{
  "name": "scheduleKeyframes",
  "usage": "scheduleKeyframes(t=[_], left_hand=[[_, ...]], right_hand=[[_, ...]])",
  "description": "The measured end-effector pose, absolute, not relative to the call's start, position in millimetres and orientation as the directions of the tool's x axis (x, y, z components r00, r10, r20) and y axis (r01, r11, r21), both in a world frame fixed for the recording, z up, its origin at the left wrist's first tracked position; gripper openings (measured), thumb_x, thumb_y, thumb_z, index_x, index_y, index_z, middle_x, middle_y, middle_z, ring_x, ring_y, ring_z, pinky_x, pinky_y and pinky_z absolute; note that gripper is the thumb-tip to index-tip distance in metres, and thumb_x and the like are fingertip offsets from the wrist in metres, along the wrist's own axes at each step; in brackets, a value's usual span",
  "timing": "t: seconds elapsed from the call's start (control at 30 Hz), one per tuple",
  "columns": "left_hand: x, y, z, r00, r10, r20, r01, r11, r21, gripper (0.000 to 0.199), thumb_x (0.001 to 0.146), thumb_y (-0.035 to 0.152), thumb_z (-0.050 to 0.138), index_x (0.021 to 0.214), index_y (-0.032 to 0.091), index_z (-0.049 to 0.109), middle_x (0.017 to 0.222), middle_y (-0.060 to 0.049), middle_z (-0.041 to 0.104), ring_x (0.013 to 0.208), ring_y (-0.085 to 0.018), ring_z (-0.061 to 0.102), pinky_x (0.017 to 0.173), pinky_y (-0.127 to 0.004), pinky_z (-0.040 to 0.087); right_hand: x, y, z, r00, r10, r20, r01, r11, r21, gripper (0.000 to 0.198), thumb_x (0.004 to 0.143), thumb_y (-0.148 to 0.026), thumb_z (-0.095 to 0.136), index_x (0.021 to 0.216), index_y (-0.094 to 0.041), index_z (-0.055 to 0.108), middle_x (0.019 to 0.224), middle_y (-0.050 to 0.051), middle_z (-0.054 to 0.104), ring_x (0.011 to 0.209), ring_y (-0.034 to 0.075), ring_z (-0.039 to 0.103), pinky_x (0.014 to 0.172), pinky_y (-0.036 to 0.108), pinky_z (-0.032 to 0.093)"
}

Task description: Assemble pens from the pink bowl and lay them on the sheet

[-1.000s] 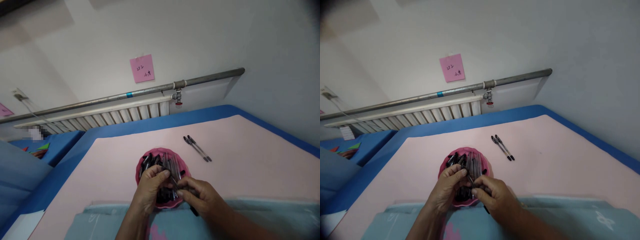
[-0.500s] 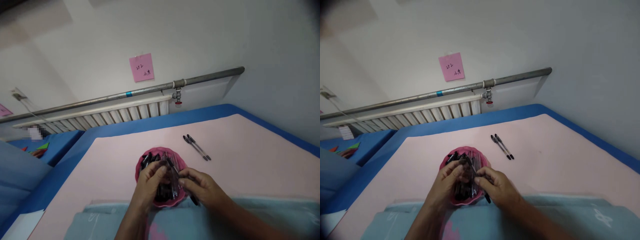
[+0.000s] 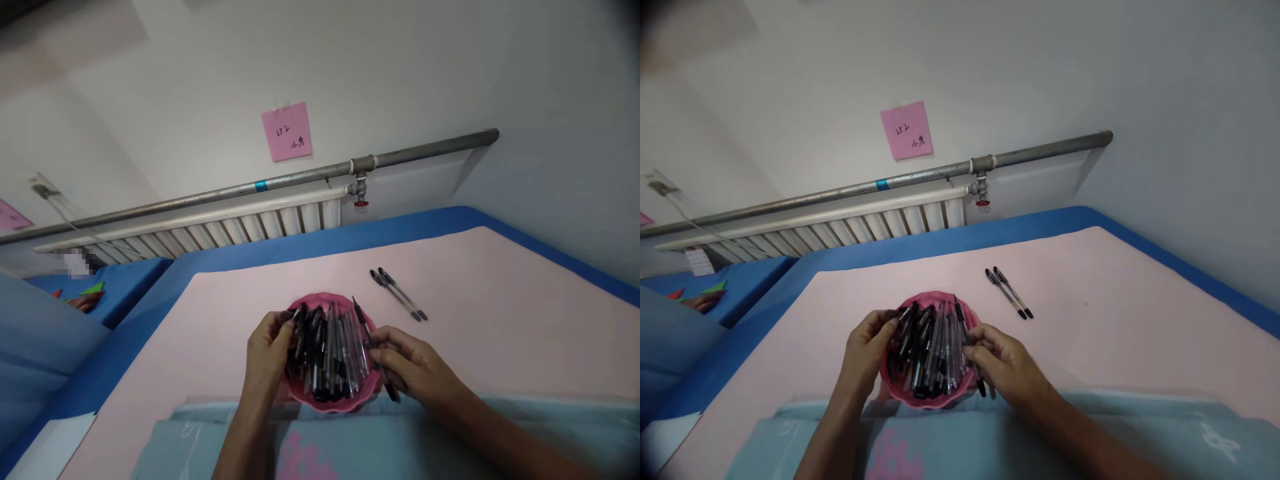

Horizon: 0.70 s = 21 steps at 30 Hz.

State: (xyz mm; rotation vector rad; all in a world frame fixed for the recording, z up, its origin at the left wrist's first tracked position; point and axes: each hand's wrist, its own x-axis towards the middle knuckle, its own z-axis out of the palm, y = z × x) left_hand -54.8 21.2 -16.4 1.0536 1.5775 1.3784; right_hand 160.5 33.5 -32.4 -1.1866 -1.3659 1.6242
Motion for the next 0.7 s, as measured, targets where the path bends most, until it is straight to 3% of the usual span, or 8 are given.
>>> scheduleKeyframes(t=[0.3,0.37,0.47,0.6,0.7], left_hand=[[-67.6,19.5,-16.2,-0.423,0.902,0.091,0.33,0.059,0.942,0.022,0.079,0.033,0.052,0.092,0.019,0.062,0.081,-0.003,0.065,0.073,-0.016,0.058,0.071,-0.03,0.046],[-63.2,19.9,-16.7,-0.345,0.915,0.207,0.501,-0.007,0.866,0.02,0.081,0.028,0.049,0.093,0.02,0.062,0.089,-0.005,0.066,0.083,-0.019,0.059,0.078,-0.033,0.045],[-48.7,24.5,-20.7,-0.124,0.916,0.383,0.732,-0.176,0.658,0.023,0.08,0.02,0.049,0.098,0.021,0.063,0.104,-0.007,0.064,0.101,-0.022,0.054,0.091,-0.039,0.04],[-28.7,35.6,-28.8,0.06,0.919,0.391,0.852,-0.251,0.46,0.032,0.077,0.014,0.049,0.105,0.02,0.063,0.12,-0.01,0.059,0.116,-0.026,0.045,0.1,-0.046,0.033],[-28.9,39.7,-30.5,0.061,0.917,0.395,0.85,-0.255,0.461,0.031,0.077,0.013,0.048,0.104,0.019,0.064,0.121,-0.01,0.059,0.116,-0.026,0.046,0.1,-0.045,0.034]], right_hand=[[158.6,33.2,-33.5,-0.309,0.927,-0.213,0.063,-0.204,-0.977,0.019,0.07,-0.036,0.056,0.076,-0.02,0.05,0.044,-0.011,0.042,0.034,0.006,0.036,0.034,0.02,0.032],[157.9,32.7,-30.7,-0.306,0.929,-0.209,0.07,-0.197,-0.978,0.018,0.07,-0.036,0.055,0.076,-0.02,0.05,0.044,-0.011,0.041,0.034,0.006,0.036,0.034,0.02,0.033],[157.0,32.6,-28.1,-0.3,0.932,-0.201,0.077,-0.186,-0.98,0.018,0.07,-0.035,0.055,0.076,-0.02,0.049,0.045,-0.011,0.041,0.034,0.006,0.036,0.036,0.021,0.034],[157.9,34.8,-32.5,-0.327,0.926,-0.188,0.077,-0.172,-0.982,0.018,0.07,-0.036,0.054,0.077,-0.02,0.048,0.045,-0.012,0.041,0.033,0.006,0.035,0.034,0.02,0.032],[159.6,36.0,-36.0,-0.35,0.92,-0.177,0.087,-0.157,-0.984,0.017,0.071,-0.035,0.053,0.078,-0.02,0.049,0.046,-0.011,0.041,0.034,0.006,0.036,0.033,0.019,0.03]])
